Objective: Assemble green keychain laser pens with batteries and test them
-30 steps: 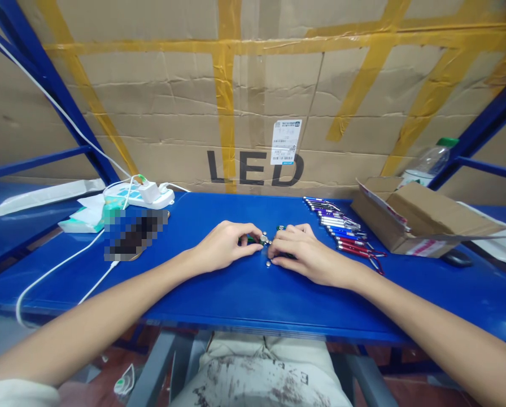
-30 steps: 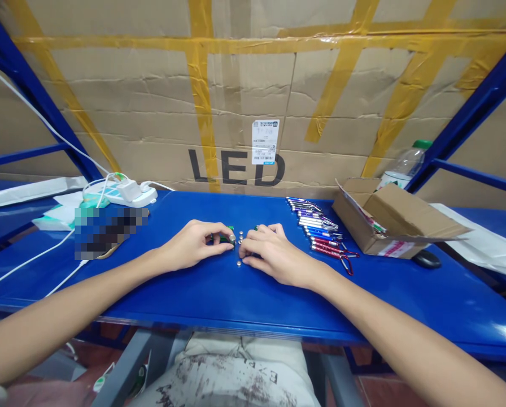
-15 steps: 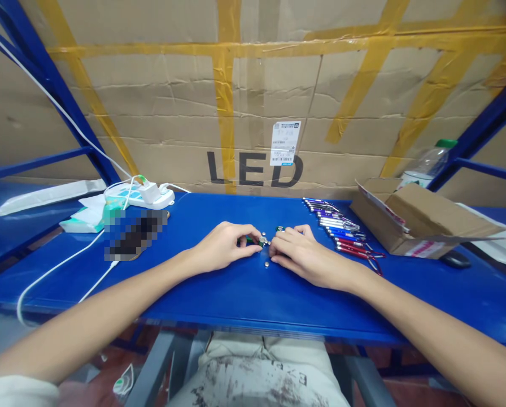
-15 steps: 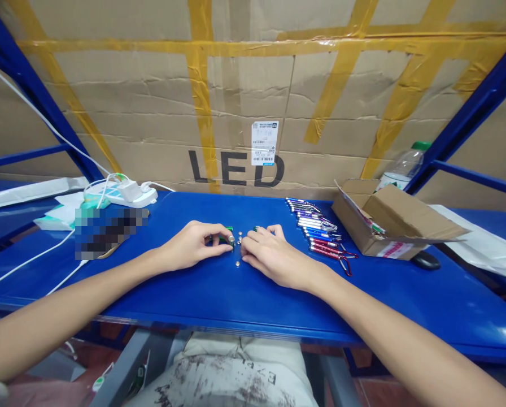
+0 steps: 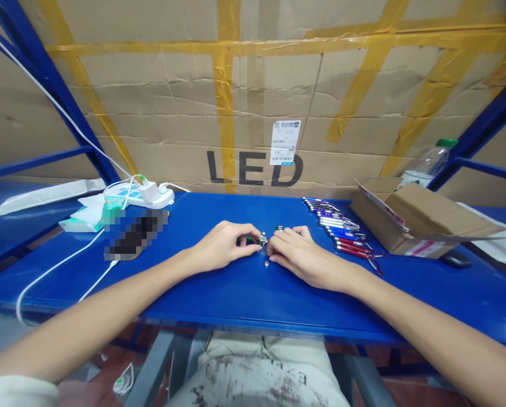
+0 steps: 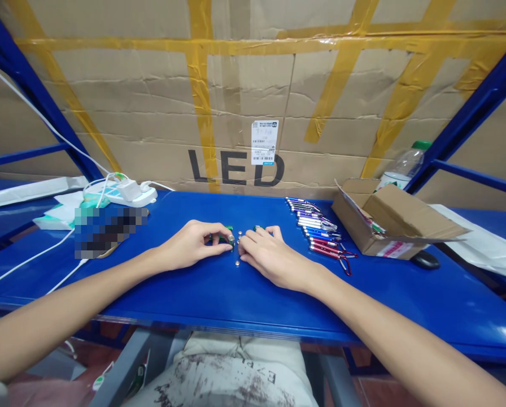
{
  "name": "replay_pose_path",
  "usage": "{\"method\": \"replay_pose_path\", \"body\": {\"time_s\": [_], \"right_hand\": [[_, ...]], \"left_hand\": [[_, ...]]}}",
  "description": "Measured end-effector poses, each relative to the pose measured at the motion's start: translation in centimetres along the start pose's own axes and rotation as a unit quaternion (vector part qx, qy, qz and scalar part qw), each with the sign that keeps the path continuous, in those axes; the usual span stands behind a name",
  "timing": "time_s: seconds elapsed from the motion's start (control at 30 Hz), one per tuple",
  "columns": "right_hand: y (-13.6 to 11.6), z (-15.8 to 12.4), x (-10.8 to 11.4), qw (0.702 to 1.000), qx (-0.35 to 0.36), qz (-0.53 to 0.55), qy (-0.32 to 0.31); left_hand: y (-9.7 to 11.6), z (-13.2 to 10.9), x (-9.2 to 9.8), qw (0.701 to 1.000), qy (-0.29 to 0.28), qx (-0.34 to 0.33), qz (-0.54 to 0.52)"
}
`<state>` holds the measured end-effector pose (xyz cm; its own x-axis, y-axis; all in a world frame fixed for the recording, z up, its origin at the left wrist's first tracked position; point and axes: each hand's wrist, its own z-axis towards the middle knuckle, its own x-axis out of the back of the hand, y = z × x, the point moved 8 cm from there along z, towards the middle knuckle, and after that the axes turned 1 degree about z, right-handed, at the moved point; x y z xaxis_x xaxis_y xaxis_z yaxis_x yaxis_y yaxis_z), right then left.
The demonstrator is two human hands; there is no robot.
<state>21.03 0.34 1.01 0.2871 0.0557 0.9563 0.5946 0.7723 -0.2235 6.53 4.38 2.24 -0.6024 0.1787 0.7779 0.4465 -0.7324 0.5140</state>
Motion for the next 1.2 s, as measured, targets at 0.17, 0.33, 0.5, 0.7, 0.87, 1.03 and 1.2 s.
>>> {"method": "replay_pose_path", "body": {"time_s": [0.17, 0.33, 0.5, 0.7, 0.87, 1.03, 1.2], "right_hand": [[0.21, -0.09, 0.22, 1.000, 0.006, 0.005, 0.003], [0.31, -0.18, 0.06, 1.000, 0.011, 0.004, -0.001], [0.29, -0.23, 0.02, 1.000, 0.002, 0.005, 0.001], [-0.01, -0.08, 0.21, 1.000, -0.001, -0.011, 0.001], [-0.08, -0.05, 0.44, 1.000, -0.011, -0.015, -0.002], [-0.07, -0.14, 0.60, 1.000, -0.002, -0.012, 0.016], [0.02, -0.11, 0.57, 1.000, 0.010, -0.002, 0.029]], "left_hand": [[0.02, -0.01, 0.01, 1.000, -0.004, 0.000, -0.001], [-0.13, -0.05, 0.02, 1.000, -0.006, 0.005, -0.004], [-0.20, -0.04, -0.03, 1.000, -0.006, 0.005, -0.003], [-0.12, -0.06, -0.04, 1.000, -0.006, 0.008, -0.006], [-0.13, -0.09, -0.03, 1.000, -0.010, 0.015, -0.006], [-0.08, -0.06, 0.00, 1.000, -0.011, 0.013, -0.009], [-0.11, -0.06, -0.03, 1.000, -0.012, 0.015, -0.012]]}}
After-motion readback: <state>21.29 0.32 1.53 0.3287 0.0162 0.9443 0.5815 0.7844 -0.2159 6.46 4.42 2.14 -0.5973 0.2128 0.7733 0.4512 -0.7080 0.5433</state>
